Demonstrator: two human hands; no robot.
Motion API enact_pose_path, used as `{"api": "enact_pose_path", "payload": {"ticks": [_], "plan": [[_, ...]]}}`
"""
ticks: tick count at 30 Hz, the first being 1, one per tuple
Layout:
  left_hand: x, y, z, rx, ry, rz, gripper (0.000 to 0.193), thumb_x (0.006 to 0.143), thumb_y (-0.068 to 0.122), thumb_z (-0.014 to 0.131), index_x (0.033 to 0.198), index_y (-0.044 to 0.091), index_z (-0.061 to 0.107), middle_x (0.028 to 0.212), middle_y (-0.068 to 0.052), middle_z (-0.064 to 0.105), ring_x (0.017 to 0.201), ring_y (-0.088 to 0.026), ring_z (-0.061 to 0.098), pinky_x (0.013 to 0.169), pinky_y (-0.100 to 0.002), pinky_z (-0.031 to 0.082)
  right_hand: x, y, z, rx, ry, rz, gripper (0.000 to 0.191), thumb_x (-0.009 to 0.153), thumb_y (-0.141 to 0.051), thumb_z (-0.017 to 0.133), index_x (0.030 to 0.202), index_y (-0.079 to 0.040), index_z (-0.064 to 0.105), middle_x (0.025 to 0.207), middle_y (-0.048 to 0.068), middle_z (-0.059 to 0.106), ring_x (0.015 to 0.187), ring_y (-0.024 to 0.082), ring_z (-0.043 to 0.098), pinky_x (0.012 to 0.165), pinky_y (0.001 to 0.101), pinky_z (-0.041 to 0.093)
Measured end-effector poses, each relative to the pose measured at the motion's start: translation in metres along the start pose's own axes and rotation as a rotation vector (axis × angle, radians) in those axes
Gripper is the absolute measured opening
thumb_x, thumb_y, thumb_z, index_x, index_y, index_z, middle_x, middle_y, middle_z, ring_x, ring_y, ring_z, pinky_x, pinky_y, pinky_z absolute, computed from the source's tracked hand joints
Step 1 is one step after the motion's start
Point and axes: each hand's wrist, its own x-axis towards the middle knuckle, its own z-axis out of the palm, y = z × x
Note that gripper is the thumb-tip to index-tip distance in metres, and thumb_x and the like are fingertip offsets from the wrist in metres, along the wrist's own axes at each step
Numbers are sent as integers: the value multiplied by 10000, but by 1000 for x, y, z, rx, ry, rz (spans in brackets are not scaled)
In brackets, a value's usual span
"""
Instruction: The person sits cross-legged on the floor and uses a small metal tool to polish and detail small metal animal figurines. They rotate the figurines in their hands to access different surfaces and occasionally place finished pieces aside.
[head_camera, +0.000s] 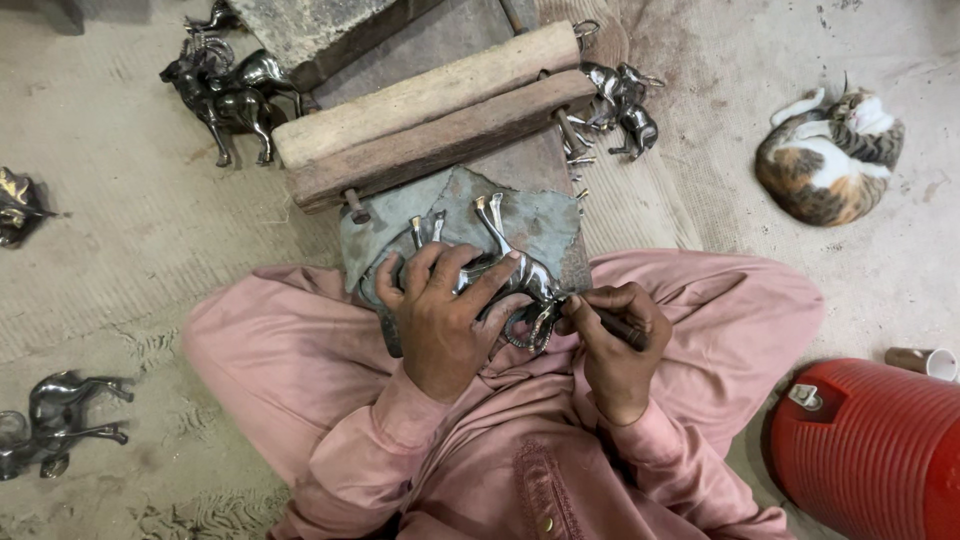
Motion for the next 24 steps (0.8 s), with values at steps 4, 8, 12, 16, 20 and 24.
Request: {"api": "enact_pose_path", "payload": {"ticks": [4,8,12,16,20,24], "plan": [[1,0,1,-3,2,5,384,846,418,829,1200,285,761,1198,-31,641,1230,-274,514,1104,-591,208,-2,3,3,1,15,-45,111,979,70,674,936,26,582,868,133,715,700,136,690,641,254,586],[0,-1,0,13,-14,6,370,851,410,829,1190,280,762,1193,-20,641,1226,-268,511,1100,-592,206,-1,3,2,3,-17,-87,124,974,82,683,935,25,580,887,141,711,724,135,683,659,250,578],[0,0,1,-5,-1,2,360,858,401,823,1189,274,762,1198,-20,642,1233,-264,516,1105,-584,207,3,-3,0,14,-247,-200,97,936,88,696,904,33,623,863,143,712,694,135,685,615,248,579],[1,2,-1,1,12,3,343,857,394,826,1170,267,765,1191,-21,645,1229,-262,523,1111,-581,208,2,-9,3,-167,-221,-311,127,928,94,710,894,30,606,871,144,703,733,142,669,650,257,559],[0,3,-3,1,35,14,371,850,406,821,1189,267,769,1197,-24,644,1232,-269,520,1112,-578,208,0,-11,8,-54,-117,-227,125,964,79,689,901,26,595,894,154,719,701,129,689,615,253,593],[-1,3,-3,-8,29,7,354,859,408,824,1179,268,770,1185,-23,648,1226,-261,526,1109,-575,213,-1,-10,7,-32,-71,-92,114,970,72,696,927,46,593,889,164,708,711,137,680,626,256,574]]}}
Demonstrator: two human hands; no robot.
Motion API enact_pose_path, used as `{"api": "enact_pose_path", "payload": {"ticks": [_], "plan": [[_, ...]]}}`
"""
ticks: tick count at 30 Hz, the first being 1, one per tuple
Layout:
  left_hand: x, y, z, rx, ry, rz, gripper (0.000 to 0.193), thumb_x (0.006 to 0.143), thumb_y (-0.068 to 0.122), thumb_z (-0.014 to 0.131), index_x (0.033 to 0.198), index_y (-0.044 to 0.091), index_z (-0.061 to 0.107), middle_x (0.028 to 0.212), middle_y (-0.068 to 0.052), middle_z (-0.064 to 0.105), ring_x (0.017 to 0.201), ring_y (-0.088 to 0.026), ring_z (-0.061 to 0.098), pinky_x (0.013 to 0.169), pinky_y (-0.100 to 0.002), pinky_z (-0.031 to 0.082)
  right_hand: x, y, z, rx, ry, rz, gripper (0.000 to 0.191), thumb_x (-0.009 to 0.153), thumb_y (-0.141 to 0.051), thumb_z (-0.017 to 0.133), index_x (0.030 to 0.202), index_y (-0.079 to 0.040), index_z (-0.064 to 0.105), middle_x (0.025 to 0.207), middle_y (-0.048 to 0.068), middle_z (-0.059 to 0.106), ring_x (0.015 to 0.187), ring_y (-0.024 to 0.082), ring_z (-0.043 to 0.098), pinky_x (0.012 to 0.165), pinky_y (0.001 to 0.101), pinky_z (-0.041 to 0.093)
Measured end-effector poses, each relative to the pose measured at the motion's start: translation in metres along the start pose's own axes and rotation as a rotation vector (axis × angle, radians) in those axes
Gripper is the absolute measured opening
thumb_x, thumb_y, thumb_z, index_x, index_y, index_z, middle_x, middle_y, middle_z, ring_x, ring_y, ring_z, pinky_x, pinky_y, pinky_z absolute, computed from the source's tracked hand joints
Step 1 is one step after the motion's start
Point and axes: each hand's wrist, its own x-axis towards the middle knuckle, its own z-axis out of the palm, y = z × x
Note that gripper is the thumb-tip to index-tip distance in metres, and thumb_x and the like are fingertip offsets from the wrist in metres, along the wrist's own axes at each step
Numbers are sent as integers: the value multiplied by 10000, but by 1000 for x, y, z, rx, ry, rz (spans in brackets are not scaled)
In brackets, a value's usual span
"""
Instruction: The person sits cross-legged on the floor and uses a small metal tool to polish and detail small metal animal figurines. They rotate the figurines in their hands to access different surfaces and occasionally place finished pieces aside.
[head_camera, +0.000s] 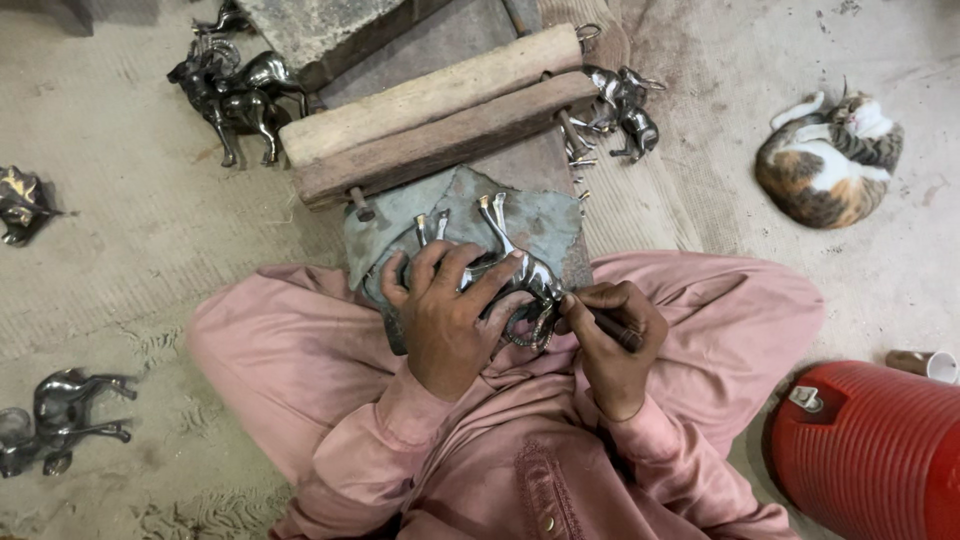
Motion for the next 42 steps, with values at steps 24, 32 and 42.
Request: {"api": "enact_pose_path", "payload": {"ticks": [24,32,42], "plan": [[-1,1,3,13,-1,-2,348,849,390,826,1168,259,778,1189,-35,663,1222,-272,530,1114,-579,210,2,6,-6,-130,-124,-151,133,888,123,729,864,35,633,893,117,727,720,110,666,638,218,541],[-5,5,2,10,33,-1,351,836,398,834,1161,274,784,1176,-19,670,1225,-278,531,1122,-571,208,-5,12,0,-9,24,-112,138,939,88,715,929,25,592,906,86,687,783,82,628,710,210,530],[-7,7,2,33,35,3,364,817,413,837,1154,284,785,1181,-19,673,1225,-280,527,1116,-586,205,-6,15,-1,2,73,-92,127,946,67,723,909,27,608,881,81,675,777,74,620,707,212,532]]}}
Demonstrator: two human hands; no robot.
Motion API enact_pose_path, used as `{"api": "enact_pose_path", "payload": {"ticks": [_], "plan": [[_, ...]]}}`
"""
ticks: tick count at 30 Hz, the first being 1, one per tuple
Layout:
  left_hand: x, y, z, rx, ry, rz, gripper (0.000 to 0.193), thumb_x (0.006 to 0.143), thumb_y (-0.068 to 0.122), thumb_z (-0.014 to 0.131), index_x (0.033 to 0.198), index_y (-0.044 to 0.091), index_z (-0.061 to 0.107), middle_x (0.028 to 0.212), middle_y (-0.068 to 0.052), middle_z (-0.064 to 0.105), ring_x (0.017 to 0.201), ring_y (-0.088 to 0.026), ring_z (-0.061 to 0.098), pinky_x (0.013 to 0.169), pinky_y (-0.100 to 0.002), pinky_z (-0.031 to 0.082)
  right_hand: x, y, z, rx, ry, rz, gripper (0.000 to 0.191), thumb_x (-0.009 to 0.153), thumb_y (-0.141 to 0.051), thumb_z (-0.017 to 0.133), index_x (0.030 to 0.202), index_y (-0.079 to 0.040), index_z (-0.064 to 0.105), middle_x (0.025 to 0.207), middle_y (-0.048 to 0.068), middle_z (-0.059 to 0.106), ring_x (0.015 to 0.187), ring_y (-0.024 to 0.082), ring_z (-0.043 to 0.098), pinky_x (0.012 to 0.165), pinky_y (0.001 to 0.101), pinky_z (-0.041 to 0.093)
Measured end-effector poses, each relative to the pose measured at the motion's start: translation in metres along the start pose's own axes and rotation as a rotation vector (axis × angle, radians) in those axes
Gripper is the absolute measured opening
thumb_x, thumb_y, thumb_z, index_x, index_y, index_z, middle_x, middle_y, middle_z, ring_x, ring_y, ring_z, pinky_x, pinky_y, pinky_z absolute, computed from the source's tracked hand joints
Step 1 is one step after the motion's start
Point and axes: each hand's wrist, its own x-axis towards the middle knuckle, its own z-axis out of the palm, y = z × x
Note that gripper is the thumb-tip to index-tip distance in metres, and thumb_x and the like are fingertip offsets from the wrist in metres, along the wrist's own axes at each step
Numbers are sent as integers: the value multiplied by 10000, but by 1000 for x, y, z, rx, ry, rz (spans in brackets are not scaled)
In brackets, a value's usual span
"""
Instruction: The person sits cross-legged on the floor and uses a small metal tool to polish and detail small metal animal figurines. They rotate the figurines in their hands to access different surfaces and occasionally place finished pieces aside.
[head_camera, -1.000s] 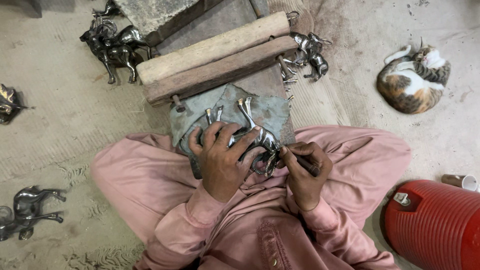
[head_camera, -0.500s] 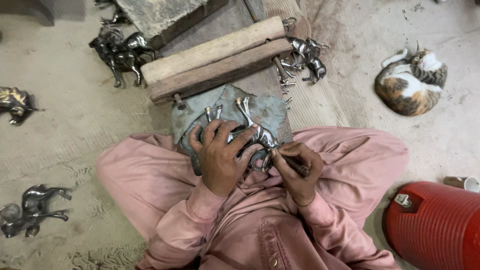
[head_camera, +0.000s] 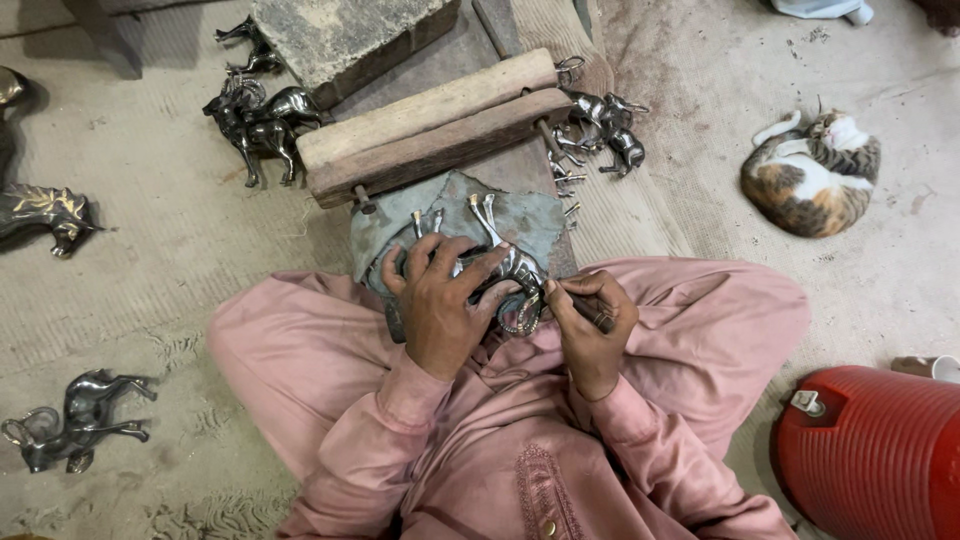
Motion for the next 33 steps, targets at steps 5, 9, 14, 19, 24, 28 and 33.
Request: {"api": "enact_pose_path", "payload": {"ticks": [5,9,14,19,24,28,33], "plan": [[0,1,-1,5,3,0,365,819,412,831,1157,282,788,1174,-10,676,1222,-278,527,1123,-587,204,4,1,-6,-24,-100,-52,158,926,81,743,894,28,598,905,104,685,817,100,642,736,218,541],[1,1,0,-6,1,-2,351,821,410,836,1141,276,784,1177,-20,671,1221,-283,525,1119,-588,197,1,4,-3,15,-24,-3,162,927,74,727,893,15,580,902,105,704,784,97,654,711,215,558],[-1,-2,0,-18,-10,-13,380,816,408,839,1171,284,782,1184,-7,669,1235,-271,527,1130,-582,193,5,2,-3,71,-119,-89,161,936,71,730,905,4,587,907,103,707,807,124,687,724,234,586],[1,0,0,-13,-13,-8,381,820,397,852,1174,280,771,1199,-22,665,1244,-277,521,1131,-590,185,8,-2,-9,-102,-221,-156,150,900,100,741,895,12,620,887,132,710,769,152,678,687,256,556],[4,3,-4,103,-52,133,421,773,249,782,1191,275,742,1306,-66,647,1287,-294,505,1103,-658,197,2,2,-5,108,24,-49,124,937,87,666,911,-5,588,853,108,681,671,134,679,595,271,592],[19,6,-2,155,-192,372,399,849,90,684,1241,158,707,1278,-70,641,1320,-268,554,1193,-683,225,14,2,-19,334,92,-39,101,995,86,649,982,10,584,859,120,665,705,147,639,669,275,562],[52,13,-6,166,-264,424,332,862,41,679,1187,109,679,1115,-85,660,1153,-248,635,1190,-707,255,24,4,-40,482,176,65,111,984,80,653,956,6,575,828,120,655,664,161,626,629,271,547]]}}
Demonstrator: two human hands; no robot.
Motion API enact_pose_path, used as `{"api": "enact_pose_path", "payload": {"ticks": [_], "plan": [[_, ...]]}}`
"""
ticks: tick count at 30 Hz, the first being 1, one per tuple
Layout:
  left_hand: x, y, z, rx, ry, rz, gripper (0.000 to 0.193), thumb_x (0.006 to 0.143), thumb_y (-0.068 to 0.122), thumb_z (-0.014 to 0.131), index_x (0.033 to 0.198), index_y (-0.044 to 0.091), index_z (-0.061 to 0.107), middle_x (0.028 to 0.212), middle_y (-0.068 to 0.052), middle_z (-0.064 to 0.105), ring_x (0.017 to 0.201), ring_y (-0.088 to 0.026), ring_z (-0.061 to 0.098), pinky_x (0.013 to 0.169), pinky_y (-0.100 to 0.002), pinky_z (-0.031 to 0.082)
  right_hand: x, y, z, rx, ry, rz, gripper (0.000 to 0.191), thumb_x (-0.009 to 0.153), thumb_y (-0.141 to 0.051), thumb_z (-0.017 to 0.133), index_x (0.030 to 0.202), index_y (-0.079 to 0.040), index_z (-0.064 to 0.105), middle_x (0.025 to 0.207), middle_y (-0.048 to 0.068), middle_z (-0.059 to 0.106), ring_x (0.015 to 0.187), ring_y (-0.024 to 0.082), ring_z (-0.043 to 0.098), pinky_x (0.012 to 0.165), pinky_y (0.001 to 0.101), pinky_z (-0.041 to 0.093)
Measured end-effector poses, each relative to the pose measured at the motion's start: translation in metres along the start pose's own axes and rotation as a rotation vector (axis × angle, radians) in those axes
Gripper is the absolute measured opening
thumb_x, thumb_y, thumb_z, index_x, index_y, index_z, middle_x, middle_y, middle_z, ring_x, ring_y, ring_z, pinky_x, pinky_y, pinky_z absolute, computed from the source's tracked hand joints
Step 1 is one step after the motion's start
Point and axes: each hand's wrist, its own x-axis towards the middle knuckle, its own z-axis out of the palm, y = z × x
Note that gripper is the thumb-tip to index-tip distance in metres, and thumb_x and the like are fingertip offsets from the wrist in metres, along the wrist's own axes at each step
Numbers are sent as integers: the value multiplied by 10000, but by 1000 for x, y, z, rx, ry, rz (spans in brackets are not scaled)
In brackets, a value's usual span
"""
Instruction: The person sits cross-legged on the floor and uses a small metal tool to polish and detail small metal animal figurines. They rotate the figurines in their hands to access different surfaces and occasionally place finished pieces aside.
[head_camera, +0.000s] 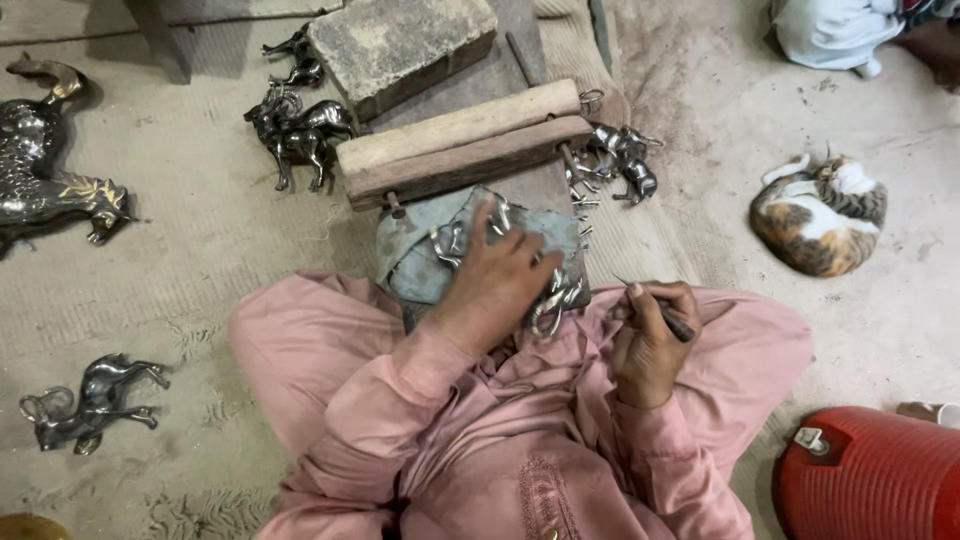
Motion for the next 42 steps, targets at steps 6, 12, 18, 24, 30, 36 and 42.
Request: {"api": "enact_pose_path", "payload": {"ticks": [6,12,18,24,30,36,42], "plan": [[-1,-31,-24,-441,228,-194,286,1009,115,720,1229,46,551,1105,-128,690,991,-257,716,868,-397,605,1,-11,-18,-12,1,-27,121,998,86,648,969,-8,578,822,112,656,644,161,630,621,281,559],[-1,-53,12,-1052,515,-163,282,1096,144,601,1314,45,452,1170,-111,676,1083,-254,733,960,-346,641,3,-29,-1,-119,-154,-41,80,1001,98,639,1058,42,631,926,142,691,790,172,688,744,271,581],[-33,-63,45,-1226,437,-225,317,1057,131,675,1238,50,427,1194,-115,567,1178,-240,622,1060,-375,546,-1,-48,39,-360,-417,-114,120,991,96,682,1067,26,621,1028,126,706,906,161,703,840,266,584],[-43,-62,41,-1458,330,-187,420,936,-4,734,1184,74,404,1297,-110,512,1305,-258,607,1111,-400,526,5,-54,85,-566,-510,-91,131,902,66,732,1004,32,657,997,117,738,870,128,715,807,257,597],[-48,-62,30,-1286,336,-148,425,920,-57,741,1134,73,397,1315,-141,623,1319,-267,637,1110,-382,527,7,-48,116,-705,-563,-18,106,886,65,766,954,62,685,882,106,721,785,116,692,722,237,570],[-50,-66,27,-1225,310,-164,443,913,-9,779,1155,69,416,1324,-128,666,1188,-214,666,983,-329,541,7,-39,128,-575,-468,114,64,933,59,712,928,69,648,829,111,723,728,141,731,685,258,629],[-50,-67,25,-1163,297,-144,472,916,52,827,1179,78,436,1288,-87,686,1120,-173,666,975,-322,547,10,-39,128,-562,-509,97,54,930,57,709,944,82,663,841,124,723,730,159,745,675,263,637]]}}
